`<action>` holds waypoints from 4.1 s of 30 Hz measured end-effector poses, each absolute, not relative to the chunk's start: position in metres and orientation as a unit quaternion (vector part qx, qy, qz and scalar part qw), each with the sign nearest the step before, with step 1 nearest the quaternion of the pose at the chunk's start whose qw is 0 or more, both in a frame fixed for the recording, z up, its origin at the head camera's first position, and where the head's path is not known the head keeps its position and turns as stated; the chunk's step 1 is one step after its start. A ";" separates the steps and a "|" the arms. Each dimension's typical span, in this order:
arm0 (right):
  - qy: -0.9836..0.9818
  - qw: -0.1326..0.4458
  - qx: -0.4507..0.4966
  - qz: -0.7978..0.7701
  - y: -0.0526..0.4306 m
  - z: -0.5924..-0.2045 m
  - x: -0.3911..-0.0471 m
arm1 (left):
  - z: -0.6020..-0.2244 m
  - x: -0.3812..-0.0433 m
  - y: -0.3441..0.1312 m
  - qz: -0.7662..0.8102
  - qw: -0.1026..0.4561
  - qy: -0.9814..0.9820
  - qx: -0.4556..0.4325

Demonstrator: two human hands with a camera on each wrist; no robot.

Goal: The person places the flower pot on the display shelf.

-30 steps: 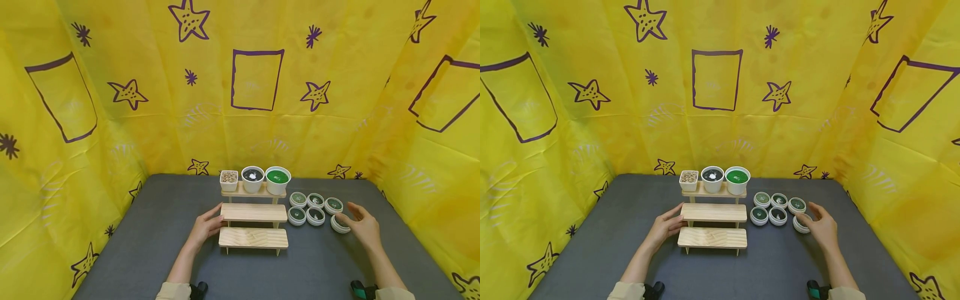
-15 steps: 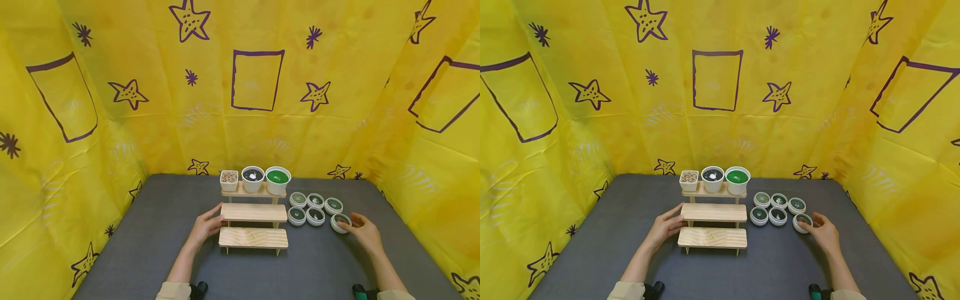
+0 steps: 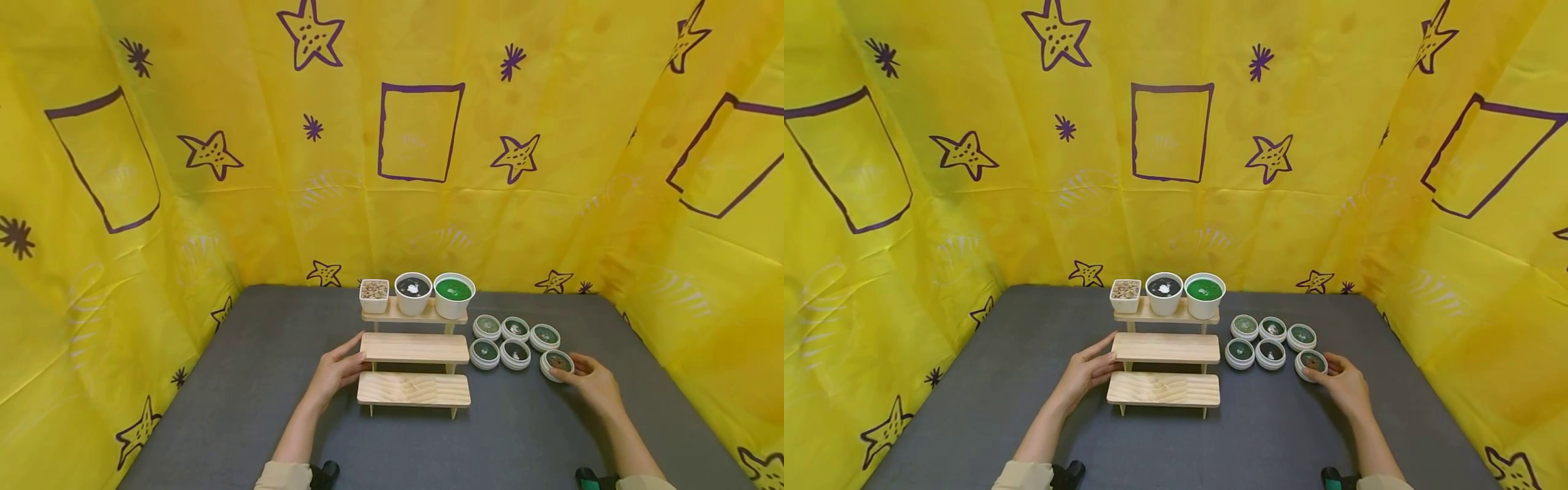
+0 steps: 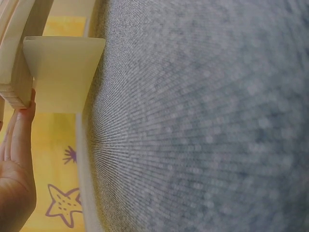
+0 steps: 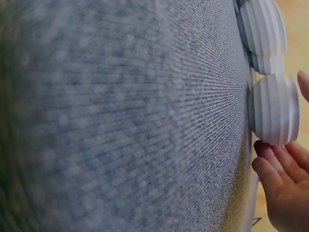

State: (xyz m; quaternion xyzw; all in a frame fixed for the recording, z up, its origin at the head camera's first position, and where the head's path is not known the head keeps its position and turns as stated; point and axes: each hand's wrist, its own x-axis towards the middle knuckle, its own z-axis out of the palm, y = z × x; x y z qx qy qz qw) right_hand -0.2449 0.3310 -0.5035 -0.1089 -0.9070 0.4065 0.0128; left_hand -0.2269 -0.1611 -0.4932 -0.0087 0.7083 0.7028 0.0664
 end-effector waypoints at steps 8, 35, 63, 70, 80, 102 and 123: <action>-0.907 0.016 -0.107 0.406 0.333 -0.507 -0.246 | -0.492 -0.227 -0.161 0.702 0.067 0.709 -0.006; -0.901 0.046 -0.127 0.411 0.332 -0.508 -0.244 | -0.493 -0.227 -0.162 0.702 0.066 0.709 -0.004; -0.883 0.062 -0.107 0.452 0.305 -0.471 -0.241 | -0.493 -0.226 -0.161 0.699 0.064 0.713 -0.003; -0.881 0.054 -0.089 0.462 0.289 -0.460 -0.242 | -0.493 -0.226 -0.161 0.698 0.064 0.713 -0.006; -0.879 0.054 -0.043 0.472 0.263 -0.448 -0.242 | -0.493 -0.226 -0.161 0.697 0.064 0.715 -0.011; -0.849 0.049 0.042 0.524 0.211 -0.440 -0.236 | -0.495 -0.227 -0.162 0.693 0.064 0.718 -0.006; -0.828 0.020 0.121 0.546 0.140 -0.435 -0.245 | -0.496 -0.228 -0.161 0.692 0.058 0.719 -0.013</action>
